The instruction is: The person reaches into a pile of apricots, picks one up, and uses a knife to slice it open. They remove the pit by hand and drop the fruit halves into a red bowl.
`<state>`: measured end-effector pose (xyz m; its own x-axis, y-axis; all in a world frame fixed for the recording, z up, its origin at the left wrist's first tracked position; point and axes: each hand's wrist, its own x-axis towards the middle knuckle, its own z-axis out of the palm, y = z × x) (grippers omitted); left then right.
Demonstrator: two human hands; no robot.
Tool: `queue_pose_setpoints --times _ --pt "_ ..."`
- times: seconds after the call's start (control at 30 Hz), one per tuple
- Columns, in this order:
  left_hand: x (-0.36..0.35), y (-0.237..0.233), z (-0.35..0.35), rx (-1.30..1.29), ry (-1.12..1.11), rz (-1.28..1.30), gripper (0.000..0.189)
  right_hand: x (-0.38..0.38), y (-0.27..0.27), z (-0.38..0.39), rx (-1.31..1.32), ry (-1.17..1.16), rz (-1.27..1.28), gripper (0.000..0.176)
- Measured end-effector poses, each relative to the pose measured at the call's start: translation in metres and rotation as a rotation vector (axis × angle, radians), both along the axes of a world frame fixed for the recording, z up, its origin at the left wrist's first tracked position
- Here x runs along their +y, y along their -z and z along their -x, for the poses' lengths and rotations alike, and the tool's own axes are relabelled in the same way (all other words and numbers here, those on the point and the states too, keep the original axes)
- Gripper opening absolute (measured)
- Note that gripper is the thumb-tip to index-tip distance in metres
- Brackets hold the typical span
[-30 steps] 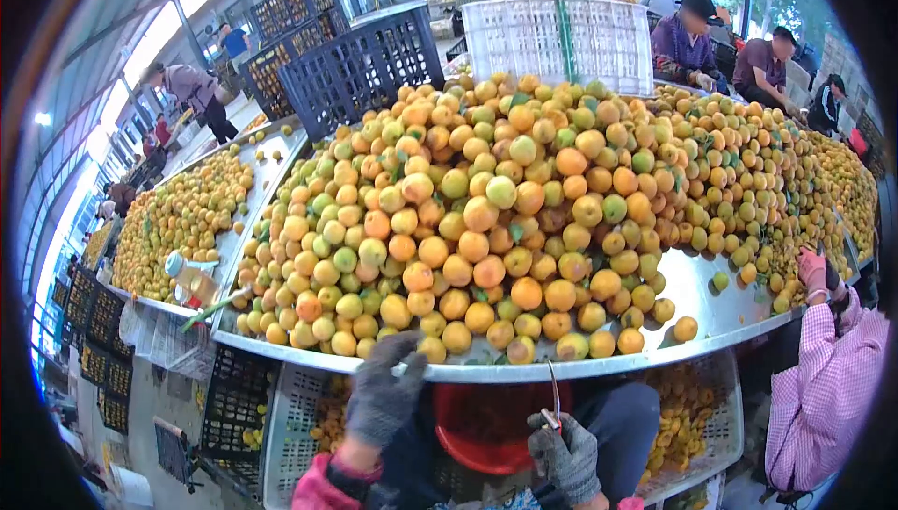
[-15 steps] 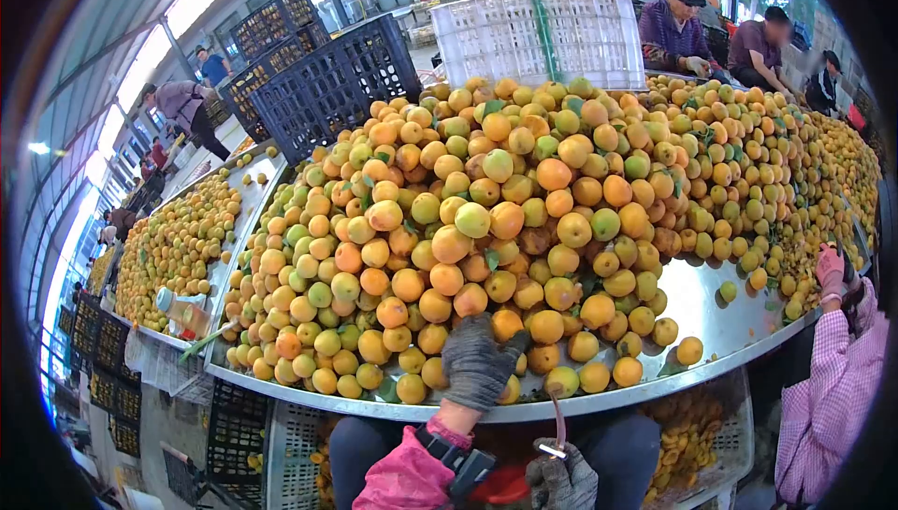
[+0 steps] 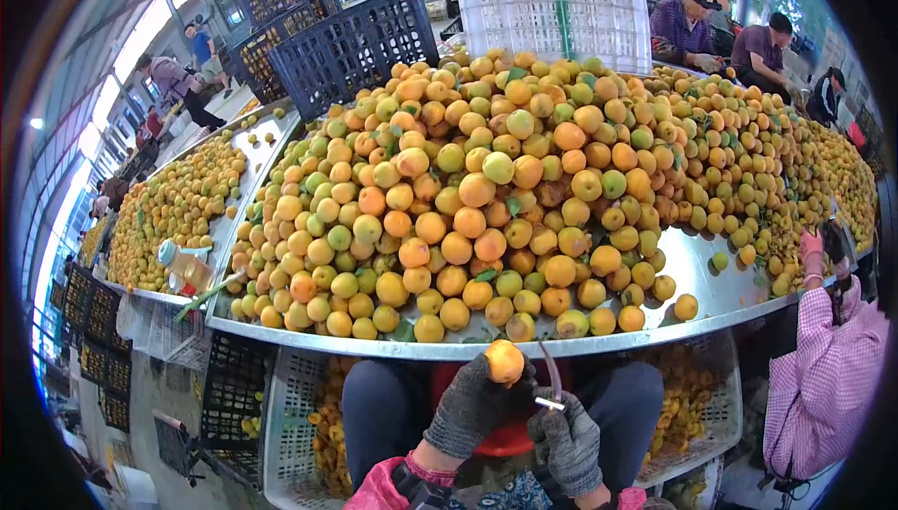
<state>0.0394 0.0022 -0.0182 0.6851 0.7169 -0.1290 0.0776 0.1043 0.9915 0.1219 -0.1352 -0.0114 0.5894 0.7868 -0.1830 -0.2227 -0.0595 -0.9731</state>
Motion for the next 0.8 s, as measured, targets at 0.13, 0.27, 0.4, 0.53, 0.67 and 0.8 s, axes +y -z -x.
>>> queue_pose_setpoints --times 0.13,0.27,0.4,0.53,0.67,0.8 --pt "-0.012 -0.010 0.008 -0.019 -0.056 -0.061 0.015 -0.005 -0.001 0.001 0.094 0.093 -0.022 0.032" --pt "-0.034 0.024 0.028 -0.159 0.060 0.353 0.032 -0.009 -0.013 -0.006 -0.211 -0.017 0.085 0.049" --pt "-0.048 0.021 0.040 -0.366 0.090 1.050 0.049 -0.008 -0.030 -0.015 -0.248 -0.180 0.067 0.040" --pt "-0.057 -0.002 0.037 -0.351 0.069 1.245 0.048 -0.014 -0.031 -0.019 0.002 -0.201 0.191 0.033" --pt "-0.055 0.034 0.045 -0.287 0.074 1.107 0.049 -0.015 -0.001 -0.009 -0.074 -0.222 0.180 0.032" --pt "-0.048 0.027 0.049 -0.245 0.116 0.929 0.057 -0.013 -0.011 -0.004 0.159 -0.202 0.206 0.033"
